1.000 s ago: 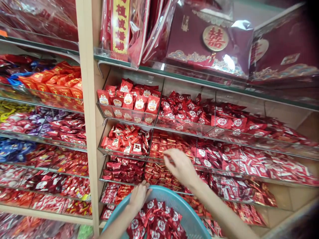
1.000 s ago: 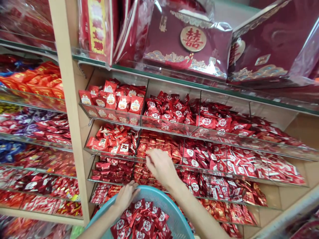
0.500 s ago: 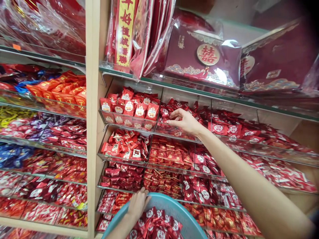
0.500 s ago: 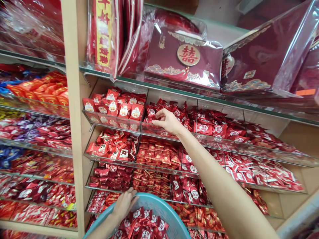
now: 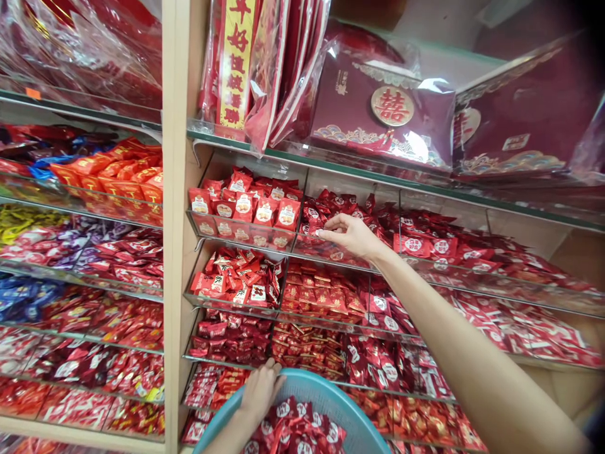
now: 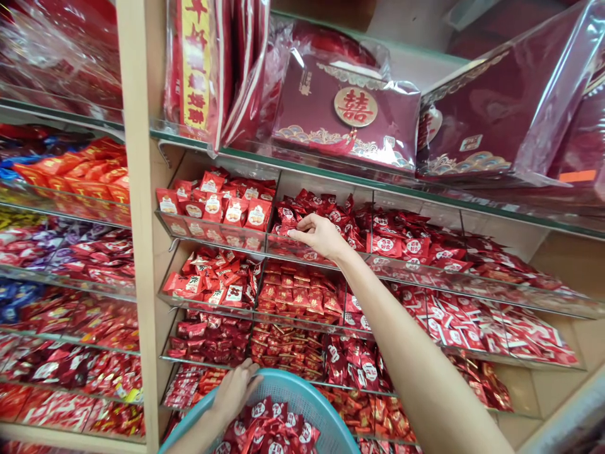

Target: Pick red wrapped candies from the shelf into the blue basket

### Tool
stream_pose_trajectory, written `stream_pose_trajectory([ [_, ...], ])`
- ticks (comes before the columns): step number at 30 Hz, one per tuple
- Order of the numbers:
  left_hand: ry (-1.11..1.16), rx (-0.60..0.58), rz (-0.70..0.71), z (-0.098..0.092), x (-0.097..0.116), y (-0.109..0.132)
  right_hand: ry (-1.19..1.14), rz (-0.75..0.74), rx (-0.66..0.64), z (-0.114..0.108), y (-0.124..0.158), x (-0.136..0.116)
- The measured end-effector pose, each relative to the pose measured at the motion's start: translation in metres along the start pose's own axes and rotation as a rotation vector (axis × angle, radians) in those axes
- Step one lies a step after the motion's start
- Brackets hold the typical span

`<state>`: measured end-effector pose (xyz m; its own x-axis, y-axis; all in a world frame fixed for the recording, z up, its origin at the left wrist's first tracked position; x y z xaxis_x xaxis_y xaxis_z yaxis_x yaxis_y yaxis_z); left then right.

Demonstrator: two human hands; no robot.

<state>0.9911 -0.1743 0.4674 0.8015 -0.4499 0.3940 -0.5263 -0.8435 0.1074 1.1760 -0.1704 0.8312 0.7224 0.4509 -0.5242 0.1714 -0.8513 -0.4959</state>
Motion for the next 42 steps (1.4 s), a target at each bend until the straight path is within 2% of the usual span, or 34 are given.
stream_pose_trajectory([
  [7, -0.002, -0.005, -0.001, 0.001, -0.001, -0.001, -0.173, 0.006, 0.039, -0.006, 0.003, 0.003],
  [18, 0.014, 0.002, 0.027, -0.007, 0.002, 0.002, -0.369, 0.069, -0.005, -0.012, 0.008, 0.005],
  [26, 0.02, 0.029, 0.038, -0.005, 0.0, 0.001, -0.64, -0.011, 0.213, -0.015, 0.009, 0.006],
  [30, -0.001, 0.034, 0.042, -0.004, -0.001, 0.001, -0.763, -0.054, 0.272, -0.015, 0.04, -0.002],
  [33, -0.037, 0.031, 0.038, -0.003, 0.0, 0.001, -0.776, -0.013, 0.251, 0.002, 0.089, -0.003],
  [35, -0.047, 0.029, 0.03, -0.004, 0.001, 0.0, -0.756, 0.116, 0.198, 0.025, 0.126, 0.006],
  [39, -0.073, 0.033, 0.042, -0.006, 0.003, 0.002, -0.717, 0.396, 0.082, 0.091, 0.188, 0.045],
  [42, -0.083, 0.027, 0.045, -0.009, 0.005, 0.003, -0.691, 0.571, 0.072, 0.139, 0.217, 0.082],
])
Point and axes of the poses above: each hand's wrist, its own y-axis away from the middle knuckle, its own z-axis out of the palm, x = y × z, the point moved 1 cm from there along -y, towards the middle knuckle, and after that the axes turned 11 degrees about -x, right-handed, at the moved point
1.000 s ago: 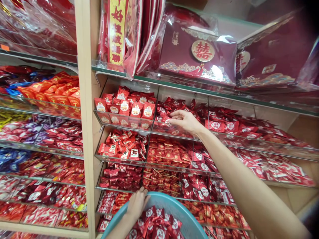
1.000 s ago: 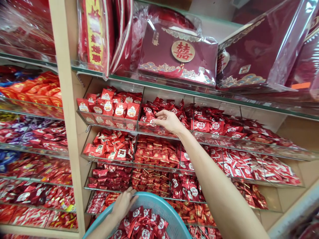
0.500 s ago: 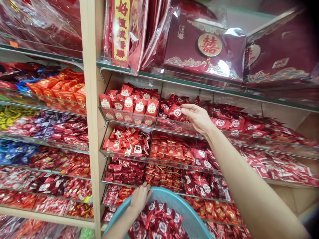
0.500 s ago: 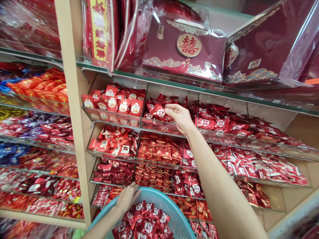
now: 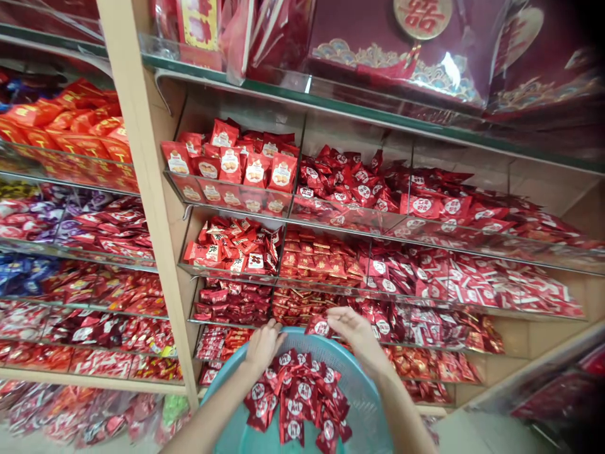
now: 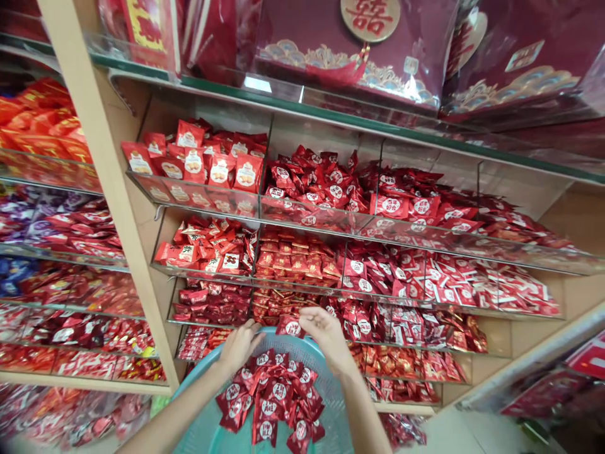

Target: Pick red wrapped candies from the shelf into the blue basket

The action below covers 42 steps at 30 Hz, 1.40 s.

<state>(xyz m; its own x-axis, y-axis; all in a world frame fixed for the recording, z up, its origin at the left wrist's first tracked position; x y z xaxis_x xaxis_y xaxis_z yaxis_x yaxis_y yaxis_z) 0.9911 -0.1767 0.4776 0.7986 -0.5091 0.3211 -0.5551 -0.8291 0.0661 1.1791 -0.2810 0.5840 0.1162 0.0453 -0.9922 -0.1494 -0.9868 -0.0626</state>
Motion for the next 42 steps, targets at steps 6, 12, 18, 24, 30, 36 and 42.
stream_pose_trajectory([
  [6, -0.002, -0.02, 0.015, -0.003, 0.001, -0.001, 0.021, 0.141, 0.065, 0.011, -0.008, 0.08],
  [12, -0.007, -0.028, 0.02, -0.003, 0.0, -0.001, 0.114, 0.185, 0.122, 0.005, -0.006, 0.104],
  [18, -0.008, -0.018, 0.015, 0.001, -0.002, -0.003, 0.265, 0.193, 0.165, 0.001, -0.001, 0.11],
  [24, 0.008, -0.022, 0.031, 0.0, -0.001, -0.003, 0.453, 0.18, 0.177, 0.003, 0.003, 0.115],
  [30, 0.028, -0.032, 0.027, -0.001, -0.002, -0.003, 0.982, 0.286, 0.142, 0.016, 0.012, 0.109],
  [36, 0.064, -0.029, -0.004, 0.007, -0.006, -0.006, 1.226, 0.344, 0.126, 0.027, 0.011, 0.083],
  [42, 0.074, -0.024, -0.005, 0.009, -0.006, -0.004, 0.954, -0.034, 0.132, 0.016, -0.001, -0.005],
])
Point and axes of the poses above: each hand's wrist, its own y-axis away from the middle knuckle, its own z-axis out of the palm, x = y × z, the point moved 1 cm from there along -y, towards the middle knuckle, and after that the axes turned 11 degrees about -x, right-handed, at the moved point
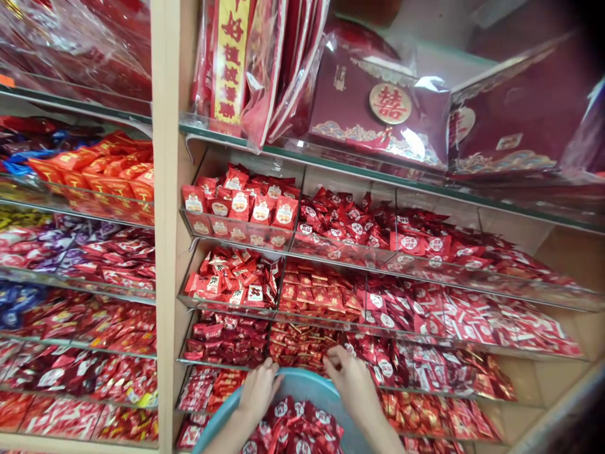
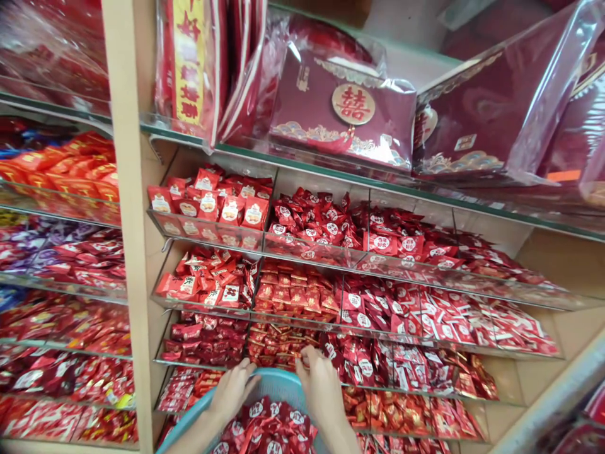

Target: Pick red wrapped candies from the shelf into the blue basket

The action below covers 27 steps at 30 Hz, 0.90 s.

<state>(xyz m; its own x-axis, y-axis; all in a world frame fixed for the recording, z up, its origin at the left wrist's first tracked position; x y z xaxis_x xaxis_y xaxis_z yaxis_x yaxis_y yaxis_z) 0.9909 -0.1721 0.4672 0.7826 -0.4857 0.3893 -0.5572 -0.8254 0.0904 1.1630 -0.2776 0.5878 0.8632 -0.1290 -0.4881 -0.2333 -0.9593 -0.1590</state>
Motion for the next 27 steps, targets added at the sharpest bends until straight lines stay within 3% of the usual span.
stream_pose_trajectory([
  [3, 0.006, -0.008, -0.028, 0.001, 0.0, 0.0, -0.127, -0.192, 0.096, -0.073, -0.014, -0.041],
  [6, -0.011, -0.013, -0.074, 0.003, 0.0, 0.0, -0.083, -0.365, 0.297, -0.147, -0.039, -0.088],
  [8, -0.007, -0.018, -0.077, 0.004, 0.0, 0.0, -0.019, -0.442, 0.435, -0.183, -0.063, -0.116],
  [10, 0.006, -0.015, -0.067, 0.005, 0.0, 0.001, 0.077, -0.484, 0.494, -0.204, -0.092, -0.139],
  [14, 0.024, -0.003, -0.063, 0.003, -0.001, 0.002, 0.245, -0.371, 0.391, -0.209, -0.14, -0.165],
  [19, 0.028, -0.018, -0.072, 0.003, -0.002, 0.002, 0.389, -0.248, 0.174, -0.195, -0.163, -0.177],
  [27, -0.003, 0.11, -0.035, 0.025, -0.015, -0.008, 0.422, -0.221, 0.243, -0.215, -0.167, -0.177],
])
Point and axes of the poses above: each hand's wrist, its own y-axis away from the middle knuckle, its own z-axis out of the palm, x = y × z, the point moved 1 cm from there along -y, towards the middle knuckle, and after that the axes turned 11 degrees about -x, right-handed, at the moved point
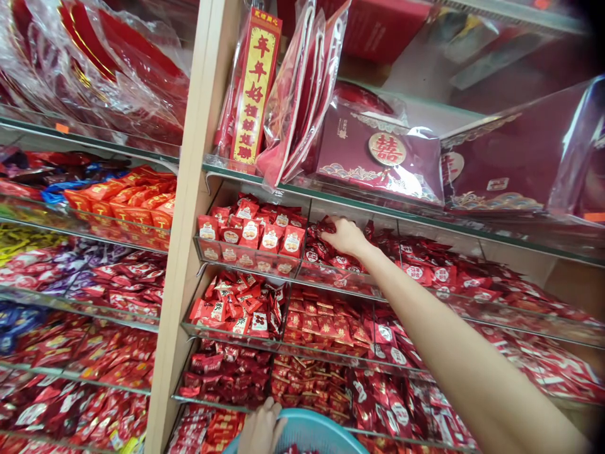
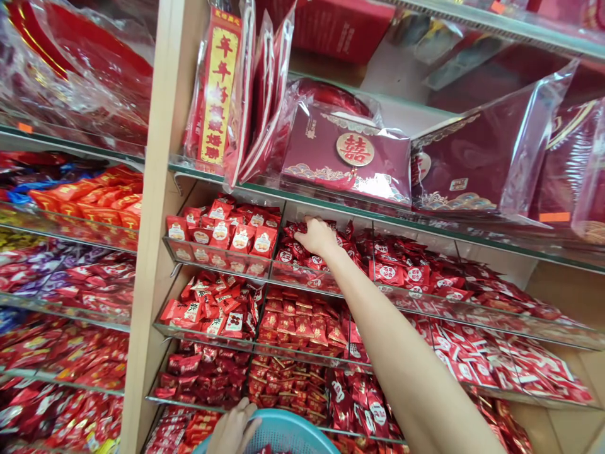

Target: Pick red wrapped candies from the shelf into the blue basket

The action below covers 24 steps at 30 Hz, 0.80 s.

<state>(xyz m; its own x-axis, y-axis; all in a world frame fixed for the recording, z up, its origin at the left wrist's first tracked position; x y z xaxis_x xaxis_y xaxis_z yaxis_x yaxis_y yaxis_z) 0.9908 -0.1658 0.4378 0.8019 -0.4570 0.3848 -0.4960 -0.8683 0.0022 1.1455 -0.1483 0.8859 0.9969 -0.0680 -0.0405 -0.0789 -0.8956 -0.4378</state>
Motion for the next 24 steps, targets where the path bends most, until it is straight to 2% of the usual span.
stream_pose_trajectory([
  [5, -0.013, 0.054, 0.01, -0.001, 0.002, 0.002, 0.179, 0.045, 0.01, 0.004, 0.003, -0.01],
  [9, -0.006, 0.027, -0.01, -0.012, 0.01, 0.006, 0.257, 0.085, 0.054, 0.015, 0.003, -0.02],
  [13, 0.006, -0.019, -0.04, -0.02, 0.015, 0.008, 0.316, 0.105, 0.089, 0.02, 0.005, -0.017],
  [16, 0.026, -0.063, -0.038, -0.019, 0.013, 0.008, 0.336, 0.056, 0.134, 0.02, 0.009, -0.012],
  [19, 0.043, -0.054, -0.03, -0.015, 0.01, 0.007, 0.316, -0.021, 0.204, 0.02, 0.015, -0.007],
  [24, 0.05, -0.07, -0.023, -0.014, 0.009, 0.005, 0.192, -0.162, 0.351, 0.014, 0.022, 0.006],
])
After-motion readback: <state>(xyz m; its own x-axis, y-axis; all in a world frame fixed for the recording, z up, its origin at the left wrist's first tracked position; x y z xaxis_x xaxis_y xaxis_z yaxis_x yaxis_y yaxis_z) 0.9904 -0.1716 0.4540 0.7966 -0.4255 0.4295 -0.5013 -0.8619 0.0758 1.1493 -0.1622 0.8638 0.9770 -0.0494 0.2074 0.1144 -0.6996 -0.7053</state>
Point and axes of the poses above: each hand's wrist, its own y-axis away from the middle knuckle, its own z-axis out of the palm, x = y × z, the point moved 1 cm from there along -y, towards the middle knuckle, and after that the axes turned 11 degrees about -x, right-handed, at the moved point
